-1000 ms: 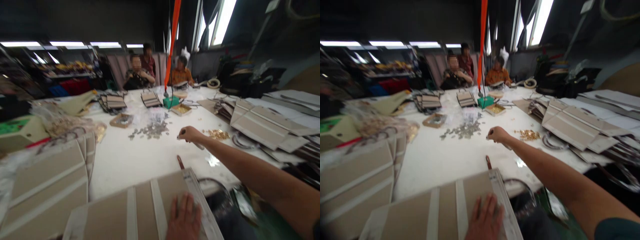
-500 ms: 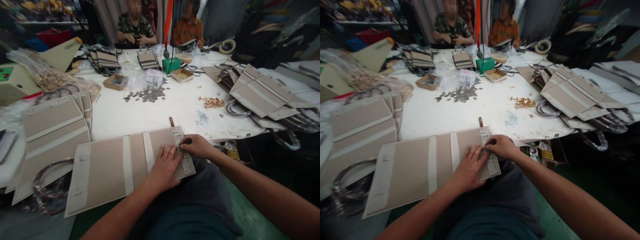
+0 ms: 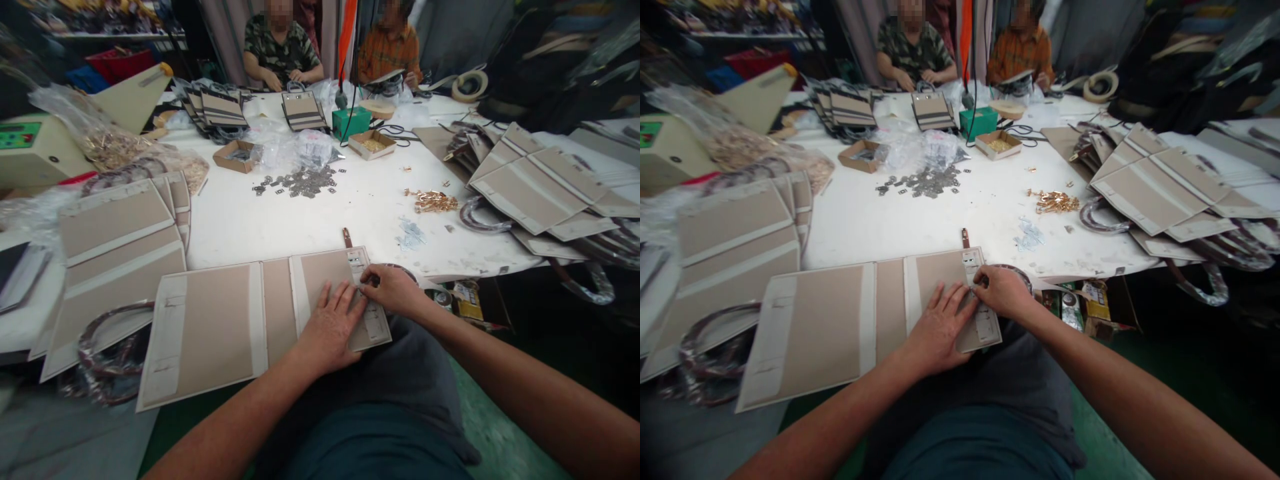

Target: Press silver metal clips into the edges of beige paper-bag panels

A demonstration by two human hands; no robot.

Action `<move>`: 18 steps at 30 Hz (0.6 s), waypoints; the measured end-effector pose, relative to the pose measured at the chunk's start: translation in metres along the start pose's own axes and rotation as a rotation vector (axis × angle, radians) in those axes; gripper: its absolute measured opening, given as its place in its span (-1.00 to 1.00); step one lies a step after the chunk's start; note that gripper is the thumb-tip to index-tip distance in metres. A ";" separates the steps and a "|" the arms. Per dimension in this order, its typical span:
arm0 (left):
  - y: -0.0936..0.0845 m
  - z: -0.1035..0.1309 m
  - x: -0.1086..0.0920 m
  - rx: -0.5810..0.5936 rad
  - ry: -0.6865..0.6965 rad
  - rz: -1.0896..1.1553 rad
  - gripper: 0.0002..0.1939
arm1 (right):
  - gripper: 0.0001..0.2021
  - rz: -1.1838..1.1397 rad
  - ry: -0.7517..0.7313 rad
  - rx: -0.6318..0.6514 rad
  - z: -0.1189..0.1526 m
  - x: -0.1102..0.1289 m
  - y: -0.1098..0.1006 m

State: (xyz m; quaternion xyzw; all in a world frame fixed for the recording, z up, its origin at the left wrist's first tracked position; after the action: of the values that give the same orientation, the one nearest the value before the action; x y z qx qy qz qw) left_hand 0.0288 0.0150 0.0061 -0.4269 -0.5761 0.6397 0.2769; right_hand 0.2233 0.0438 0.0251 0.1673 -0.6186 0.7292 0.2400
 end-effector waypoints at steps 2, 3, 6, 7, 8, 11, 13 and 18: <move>0.000 -0.001 0.000 -0.007 -0.006 0.003 0.14 | -0.93 -0.007 0.009 0.011 0.000 -0.001 0.001; 0.000 -0.001 0.000 -0.008 -0.008 0.005 0.13 | -0.93 -0.021 0.011 0.024 -0.001 -0.001 0.001; -0.002 -0.002 -0.001 0.004 -0.006 0.011 0.13 | -0.93 -0.066 0.006 0.066 -0.003 -0.002 -0.001; -0.003 -0.002 -0.001 0.011 -0.005 0.012 0.13 | -0.92 -0.086 0.009 0.067 -0.002 -0.002 -0.004; -0.004 -0.002 -0.001 0.018 -0.003 0.012 0.12 | -0.91 -0.117 0.011 0.054 -0.002 -0.002 -0.009; -0.007 -0.002 -0.001 0.029 -0.004 0.011 0.09 | -0.85 -0.348 0.021 -0.087 0.007 0.002 -0.031; -0.007 -0.002 0.000 0.030 -0.005 0.017 0.08 | -0.69 -0.596 -0.015 -0.234 0.014 0.010 -0.045; -0.005 -0.003 0.001 0.034 -0.008 0.029 0.08 | -0.54 -1.152 -0.260 -0.505 0.013 0.033 -0.053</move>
State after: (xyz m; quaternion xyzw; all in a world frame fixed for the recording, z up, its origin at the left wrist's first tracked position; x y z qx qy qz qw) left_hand 0.0302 0.0181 0.0114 -0.4279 -0.5602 0.6548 0.2726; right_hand 0.2246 0.0419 0.0885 0.4983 -0.6061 0.2891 0.5485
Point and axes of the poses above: each hand's wrist, its own z-axis away from the middle knuckle, its own y-axis out of the palm, x = y × z, the point moved 3 cm from there along -z, towards the middle knuckle, and after that the axes turned 2 degrees about y, right-handed, at the moved point
